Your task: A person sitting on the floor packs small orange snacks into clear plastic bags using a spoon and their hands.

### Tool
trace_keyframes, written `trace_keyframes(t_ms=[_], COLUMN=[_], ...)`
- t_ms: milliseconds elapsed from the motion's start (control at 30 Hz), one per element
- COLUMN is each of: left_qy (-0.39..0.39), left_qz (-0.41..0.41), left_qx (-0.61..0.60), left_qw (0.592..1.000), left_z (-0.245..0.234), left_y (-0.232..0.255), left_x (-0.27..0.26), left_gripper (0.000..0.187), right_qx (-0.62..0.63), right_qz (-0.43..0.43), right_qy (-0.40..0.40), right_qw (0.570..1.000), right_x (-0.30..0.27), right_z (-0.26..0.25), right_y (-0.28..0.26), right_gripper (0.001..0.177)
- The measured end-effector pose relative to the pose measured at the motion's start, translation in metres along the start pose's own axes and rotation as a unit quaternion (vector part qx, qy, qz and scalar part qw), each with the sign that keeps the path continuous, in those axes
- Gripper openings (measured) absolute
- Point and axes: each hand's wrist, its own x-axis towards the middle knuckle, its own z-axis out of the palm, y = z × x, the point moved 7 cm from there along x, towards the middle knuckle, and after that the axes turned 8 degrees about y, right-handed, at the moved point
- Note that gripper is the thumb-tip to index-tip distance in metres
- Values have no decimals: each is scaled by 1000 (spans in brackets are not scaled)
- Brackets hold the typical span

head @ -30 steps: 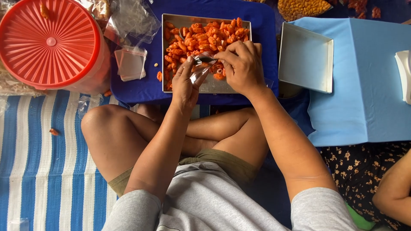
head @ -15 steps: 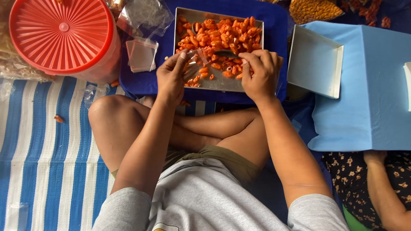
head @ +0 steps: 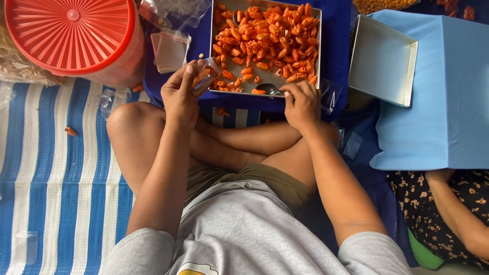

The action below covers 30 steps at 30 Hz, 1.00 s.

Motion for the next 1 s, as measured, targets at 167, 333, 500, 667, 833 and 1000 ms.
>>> trace_keyframes(t_ms=[167, 333, 500, 667, 833, 1000], left_qy=[18, 17, 12, 13, 16, 20], left_qz=[-18, -29, -30, -31, -31, -47], left_qx=[-37, -36, -42, -30, -28, -31], left_qw=[999, 999, 999, 999, 999, 998], left_z=[-15, -12, -8, -9, -12, -5], left_y=[-13, -13, -11, 0, -6, -11], left_x=[2, -3, -10, -13, -8, -12], left_gripper=[33, 32, 33, 34, 33, 34], right_qx=[104, 145, 41, 50, 62, 70], right_qz=[119, 125, 15, -10, 45, 86], right_qy=[-159, -165, -82, -160, -259, -295], right_qw=[975, 967, 996, 986, 963, 949], right_x=[8, 47, 69, 57, 48, 42], right_z=[31, 27, 36, 51, 45, 47], right_y=[11, -2, -2, -13, -13, 0], right_gripper=[12, 17, 15, 9, 10, 11])
